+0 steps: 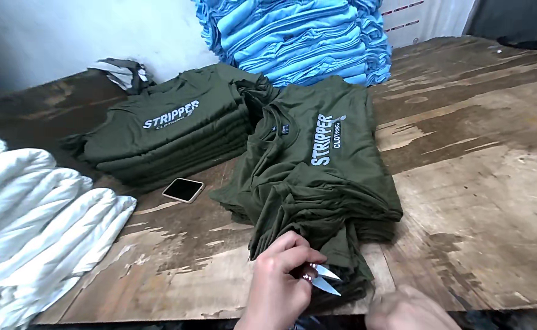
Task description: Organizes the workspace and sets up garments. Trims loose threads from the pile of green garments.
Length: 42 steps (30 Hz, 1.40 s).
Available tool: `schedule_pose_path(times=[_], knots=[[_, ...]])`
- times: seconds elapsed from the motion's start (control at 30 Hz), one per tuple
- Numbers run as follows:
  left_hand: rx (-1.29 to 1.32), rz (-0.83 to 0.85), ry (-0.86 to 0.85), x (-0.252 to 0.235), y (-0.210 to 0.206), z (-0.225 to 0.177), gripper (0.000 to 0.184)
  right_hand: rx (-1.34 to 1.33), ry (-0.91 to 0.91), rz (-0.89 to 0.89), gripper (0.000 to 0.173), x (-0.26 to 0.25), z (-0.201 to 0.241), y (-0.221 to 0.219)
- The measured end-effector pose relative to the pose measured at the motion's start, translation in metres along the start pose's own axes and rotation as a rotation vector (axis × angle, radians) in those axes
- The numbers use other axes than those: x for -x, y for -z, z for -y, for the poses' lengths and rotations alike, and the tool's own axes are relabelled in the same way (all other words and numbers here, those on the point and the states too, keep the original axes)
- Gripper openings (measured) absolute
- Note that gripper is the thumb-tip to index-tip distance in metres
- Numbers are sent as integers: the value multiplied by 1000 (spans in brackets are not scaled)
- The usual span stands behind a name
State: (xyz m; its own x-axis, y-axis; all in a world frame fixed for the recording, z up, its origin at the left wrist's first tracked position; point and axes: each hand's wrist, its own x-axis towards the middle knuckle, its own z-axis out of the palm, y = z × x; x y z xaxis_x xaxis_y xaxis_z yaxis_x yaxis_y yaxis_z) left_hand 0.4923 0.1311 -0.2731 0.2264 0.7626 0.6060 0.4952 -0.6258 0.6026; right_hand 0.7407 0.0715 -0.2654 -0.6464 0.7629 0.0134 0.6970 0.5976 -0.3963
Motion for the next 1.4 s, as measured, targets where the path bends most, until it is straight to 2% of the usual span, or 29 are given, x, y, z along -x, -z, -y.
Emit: schedule_pose_path(times=[0.07,0.13,0.2,0.27,0.3,0.37,0.4,0.43,0.5,0.53,0.6,0.7,0.77,0.8,0.87,0.93,1.0,1.1,1.2,1.27,1.4], knots=[[16,-1,-8,1,0,1,16,6,-101,-389,36,-13,5,-1],[25,3,-14,0,-1,1,17,-33,-172,-704,37,-29,9,-7],[40,26,-17,-1,-1,1,17,-135,-184,-891,39,-46,9,-20],[53,46,17,-5,0,0,19,-397,-81,-1018,22,-64,1,-36],[53,43,65,-8,0,-1,17,-598,-4,-1072,19,-73,-2,-41],[60,47,183,-15,0,-1,12,-907,50,-1100,20,-87,-6,-40],[78,56,253,-19,0,-1,12,-966,52,-1083,19,-91,-9,-37],[102,62,312,-23,-1,0,13,-928,68,-1051,21,-93,-12,-36],[139,63,386,-29,-1,0,13,-552,67,-1024,42,-95,-18,-36],[150,61,400,-31,-1,0,13,-323,54,-1029,41,-95,-19,-36],[170,69,407,-31,-2,-1,12,-43,137,-1141,15,-92,-24,-40],[201,79,392,-29,-1,-1,11,-16,246,-1207,7,-86,-26,-41],[219,76,385,-27,-2,0,12,-22,158,-1138,31,-89,-19,-40],[228,76,383,-27,-2,0,12,-23,136,-1107,35,-92,-19,-40],[253,84,385,-24,0,-3,16,0,184,-1141,20,-88,-23,-43],[240,79,320,-14,3,-6,30,26,246,-1178,18,-74,-28,-44],[71,19,144,2,5,-6,42,11,248,-1188,15,-59,-30,-44],[-247,-202,-160,20,-8,-5,19,-45,215,-1184,11,-48,-30,-47],[-403,-299,-375,25,-26,-2,19,-66,210,-1185,11,-49,-27,-53],[-418,-300,-435,22,-33,2,21,-69,210,-1195,11,-52,-26,-56],[-464,-319,-450,19,-31,4,17,-64,202,-1191,11,-50,-28,-55]])
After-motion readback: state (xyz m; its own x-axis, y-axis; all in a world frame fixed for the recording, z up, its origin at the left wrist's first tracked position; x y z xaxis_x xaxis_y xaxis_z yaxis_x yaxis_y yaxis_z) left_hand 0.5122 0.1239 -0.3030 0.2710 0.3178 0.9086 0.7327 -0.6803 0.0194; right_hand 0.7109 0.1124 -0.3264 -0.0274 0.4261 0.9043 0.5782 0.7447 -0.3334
